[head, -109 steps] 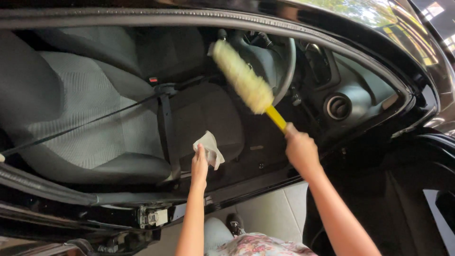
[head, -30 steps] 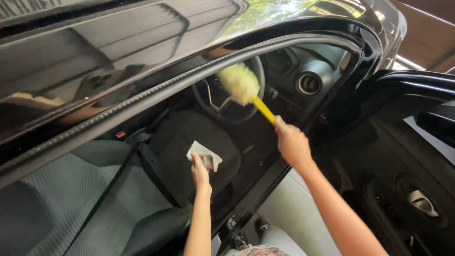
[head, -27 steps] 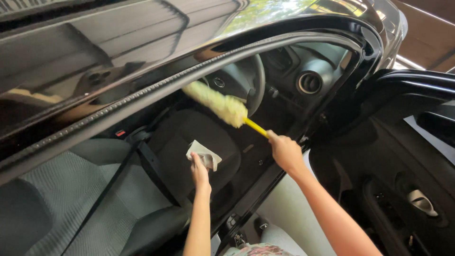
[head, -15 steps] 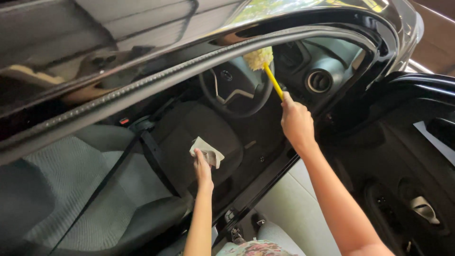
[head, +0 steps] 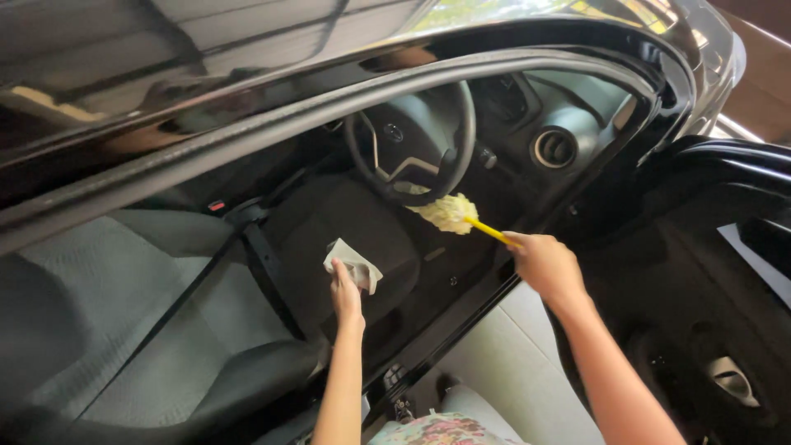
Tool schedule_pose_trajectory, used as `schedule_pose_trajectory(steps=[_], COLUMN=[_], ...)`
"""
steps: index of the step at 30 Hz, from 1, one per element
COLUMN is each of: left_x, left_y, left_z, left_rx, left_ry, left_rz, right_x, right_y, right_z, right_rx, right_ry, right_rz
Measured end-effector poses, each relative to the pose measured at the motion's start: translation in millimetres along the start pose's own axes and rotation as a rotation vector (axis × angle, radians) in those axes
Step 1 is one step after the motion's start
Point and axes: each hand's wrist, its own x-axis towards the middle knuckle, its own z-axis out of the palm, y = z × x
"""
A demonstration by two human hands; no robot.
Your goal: The recorder cleans the interior and exterior window of a car using a cloth and a duster.
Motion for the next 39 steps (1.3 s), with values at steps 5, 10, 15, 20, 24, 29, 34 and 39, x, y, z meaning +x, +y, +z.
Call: schedule_pose_trajectory(steps=[5,10,15,20,24,29,34,39], left_x=[0.4,-9.6,-19.0,0.2,15.3,29.7,67.4,52.1], left_y=[-8.4,0.5,16.4,21.5,26.6,45.0,16.7,19.1], left_z=[22.0,62.6,110.9,164.8,219.4,274.9,302.0,303.1], left_rx=[-0.059,-0.036,0.1,0.166,0.269,0.418,0.466,0.766], left_ry=[-0.015,-0.05,-0.082,-0.066,-0.086,-0.102,-0.17,0.015], left_rz=[-0.031,0.022,0.193,0.262,0.411,0.37,0.578,0.81], right_x=[-28.8,-61.5,-98.6,-89.6,-40.4,30.6,108.5,150.4], right_y=[52.4,65.3,173.4,266.8,173.0,122.1,88.1,52.5], right_z=[-78.6,-159.5,-186.4,-162.1,-153.7,-86.1,-30.4,3.7], right_rx=[0.132,0.161,0.331,0.465,0.348,0.609,0.435,0.382], right_ry=[0.03,-0.006,0.118,0.056,0.217,0.182,0.088,0.066], right_rz=[0.138,0.176,-0.087,0.17,0.164,-0.087,-0.199,-0.166])
